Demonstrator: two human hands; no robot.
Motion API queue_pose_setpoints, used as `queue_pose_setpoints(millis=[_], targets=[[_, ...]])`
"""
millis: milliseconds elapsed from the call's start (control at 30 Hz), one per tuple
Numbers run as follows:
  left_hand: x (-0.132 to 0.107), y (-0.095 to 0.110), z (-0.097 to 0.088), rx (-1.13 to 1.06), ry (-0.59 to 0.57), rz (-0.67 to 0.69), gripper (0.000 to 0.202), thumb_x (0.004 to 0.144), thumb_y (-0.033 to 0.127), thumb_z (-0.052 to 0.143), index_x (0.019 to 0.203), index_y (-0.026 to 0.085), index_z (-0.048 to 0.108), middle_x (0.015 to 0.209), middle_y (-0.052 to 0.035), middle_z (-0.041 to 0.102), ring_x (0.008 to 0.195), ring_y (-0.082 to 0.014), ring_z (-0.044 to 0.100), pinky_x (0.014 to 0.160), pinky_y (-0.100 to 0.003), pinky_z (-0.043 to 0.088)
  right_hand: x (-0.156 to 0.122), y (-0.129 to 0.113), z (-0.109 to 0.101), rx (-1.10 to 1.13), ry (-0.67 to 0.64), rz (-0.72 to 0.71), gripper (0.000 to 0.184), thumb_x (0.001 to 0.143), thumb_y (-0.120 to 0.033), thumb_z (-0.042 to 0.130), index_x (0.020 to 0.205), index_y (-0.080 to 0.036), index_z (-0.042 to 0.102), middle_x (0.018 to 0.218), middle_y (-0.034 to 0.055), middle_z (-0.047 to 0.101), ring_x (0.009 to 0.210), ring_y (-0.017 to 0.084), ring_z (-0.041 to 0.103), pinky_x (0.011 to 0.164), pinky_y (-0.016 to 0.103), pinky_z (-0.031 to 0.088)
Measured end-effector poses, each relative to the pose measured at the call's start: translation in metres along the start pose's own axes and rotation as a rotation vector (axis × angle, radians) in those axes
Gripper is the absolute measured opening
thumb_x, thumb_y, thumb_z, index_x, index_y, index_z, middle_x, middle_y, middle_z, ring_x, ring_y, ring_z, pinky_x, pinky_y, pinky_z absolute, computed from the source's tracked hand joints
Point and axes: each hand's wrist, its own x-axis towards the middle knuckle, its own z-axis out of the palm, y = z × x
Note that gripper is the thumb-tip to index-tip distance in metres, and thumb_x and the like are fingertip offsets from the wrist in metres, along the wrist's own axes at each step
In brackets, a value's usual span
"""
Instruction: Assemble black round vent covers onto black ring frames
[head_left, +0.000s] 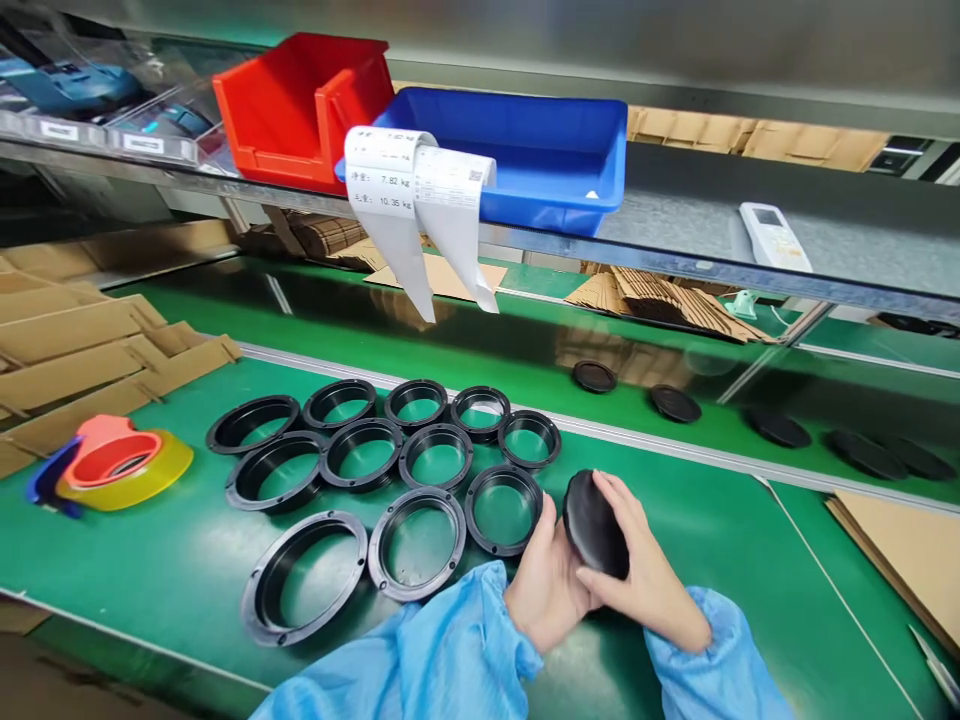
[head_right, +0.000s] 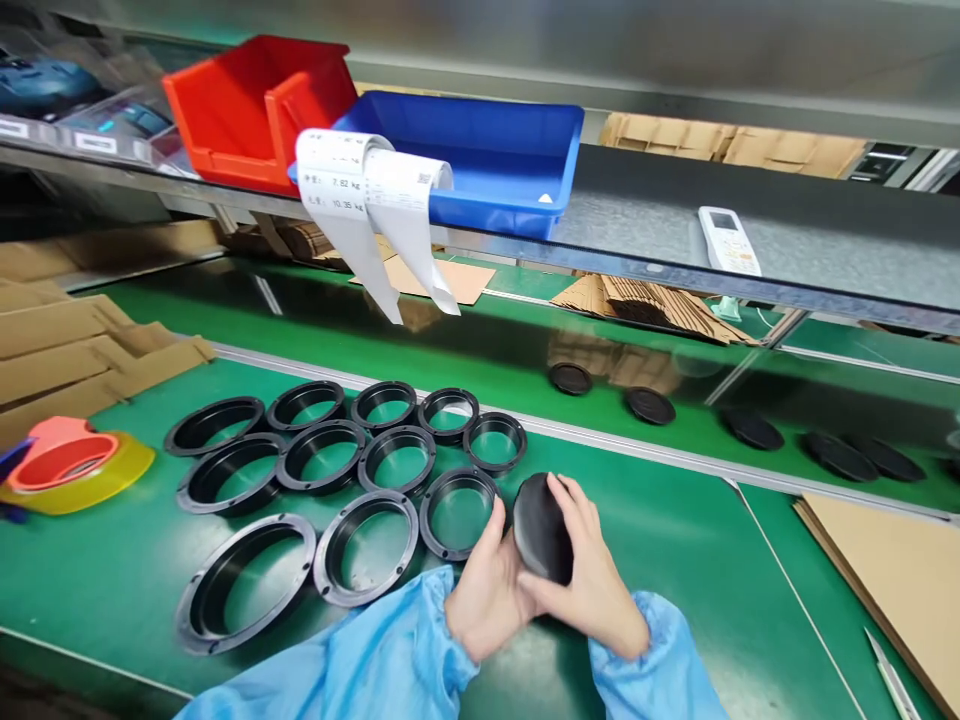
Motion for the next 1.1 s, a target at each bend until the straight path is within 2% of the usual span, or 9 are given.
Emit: queue_pose_setpoints(millis=[100,200,300,367,500,700,833,933,1100], targets=[[-0.003,-0.006,-0.006,0.176,0.122,-0.083,0.054,0.087,0.060,0.059,0.125,0.021,0.062,0.120,-0.0096,0.067,0.106,-0.0236,0.065,0.090,-0.037,0.051,0.048,0.015,0.002,0.122,0.038,0.064,0.080,0.091,-0.054,0.059,0.156,-0.024,0.024,0.158,0.0123,0.030,0.147,0.031,0.029,0.121,0.054,0.026],[-0.003,-0.018,-0.011,0.332,0.216,-0.205,0.035,0.072,0.035,0.072,0.099,0.013,0.069,0.098,-0.0111,0.069,0.086,-0.0203,0.066,0.078,-0.033,0.051,0.107,0.022,0.017,0.018,-0.052,0.116,0.084,0.089,-0.059,0.058,0.155,-0.018,0.026,0.154,0.0147,0.037,0.143,0.028,0.036,0.120,0.044,0.030],[-0.002,-0.026,-0.014,0.371,0.224,-0.261,0.031,0.060,0.025,0.073,0.088,0.013,0.067,0.086,-0.0097,0.067,0.075,-0.0207,0.064,0.069,-0.033,0.049,0.149,0.017,0.040,-0.194,-0.105,0.148,0.093,0.081,-0.059,0.068,0.153,-0.014,0.031,0.145,0.0184,0.042,0.137,0.033,0.041,0.116,0.045,0.035],[0.000,-0.027,-0.015,0.377,0.249,-0.256,0.031,0.057,0.025,0.073,0.085,0.016,0.064,0.084,-0.0080,0.066,0.074,-0.0201,0.064,0.068,-0.033,0.047,0.163,0.012,0.052,-0.259,-0.110,0.157,0.097,0.076,-0.058,0.075,0.152,-0.011,0.035,0.144,0.0221,0.040,0.133,0.039,0.042,0.113,0.051,0.035],[0.002,-0.025,-0.015,0.372,0.281,-0.244,0.030,0.055,0.025,0.070,0.081,0.016,0.061,0.083,-0.0076,0.065,0.072,-0.0185,0.063,0.069,-0.032,0.047,0.164,0.005,0.060,-0.379,-0.126,0.163,0.103,0.074,-0.058,0.078,0.153,-0.010,0.034,0.147,0.0259,0.034,0.131,0.045,0.039,0.109,0.057,0.036],[0.001,-0.031,-0.017,0.368,0.291,-0.286,0.023,0.055,0.022,0.066,0.076,0.017,0.059,0.080,-0.0072,0.066,0.069,-0.0181,0.062,0.065,-0.030,0.046,0.156,-0.005,0.064,-0.465,-0.187,0.150,0.105,0.073,-0.062,0.078,0.155,-0.016,0.031,0.150,0.0229,0.031,0.135,0.044,0.034,0.104,0.053,0.042],[0.002,-0.029,-0.017,0.375,0.317,-0.268,0.021,0.057,0.020,0.065,0.077,0.016,0.061,0.079,-0.0071,0.066,0.068,-0.0177,0.062,0.064,-0.029,0.046,0.156,0.002,0.067,-0.478,-0.204,0.176,0.105,0.077,-0.066,0.072,0.156,-0.014,0.028,0.150,0.0247,0.032,0.138,0.045,0.030,0.105,0.056,0.041],[0.001,-0.024,-0.016,0.378,0.311,-0.261,0.025,0.059,0.021,0.065,0.083,0.014,0.066,0.083,-0.0083,0.067,0.071,-0.0169,0.063,0.066,-0.029,0.046,0.149,0.020,0.054,-0.474,-0.209,0.194,0.105,0.078,-0.066,0.071,0.156,-0.011,0.027,0.149,0.0264,0.032,0.139,0.045,0.031,0.109,0.057,0.036],[-0.004,-0.022,-0.015,0.388,0.271,-0.264,0.030,0.064,0.027,0.070,0.090,0.013,0.068,0.089,-0.0099,0.067,0.075,-0.0159,0.063,0.068,-0.027,0.044,0.113,0.054,0.011,-0.449,-0.216,0.181,0.107,0.074,-0.063,0.077,0.156,-0.014,0.030,0.153,0.0232,0.028,0.142,0.041,0.029,0.114,0.053,0.032]])
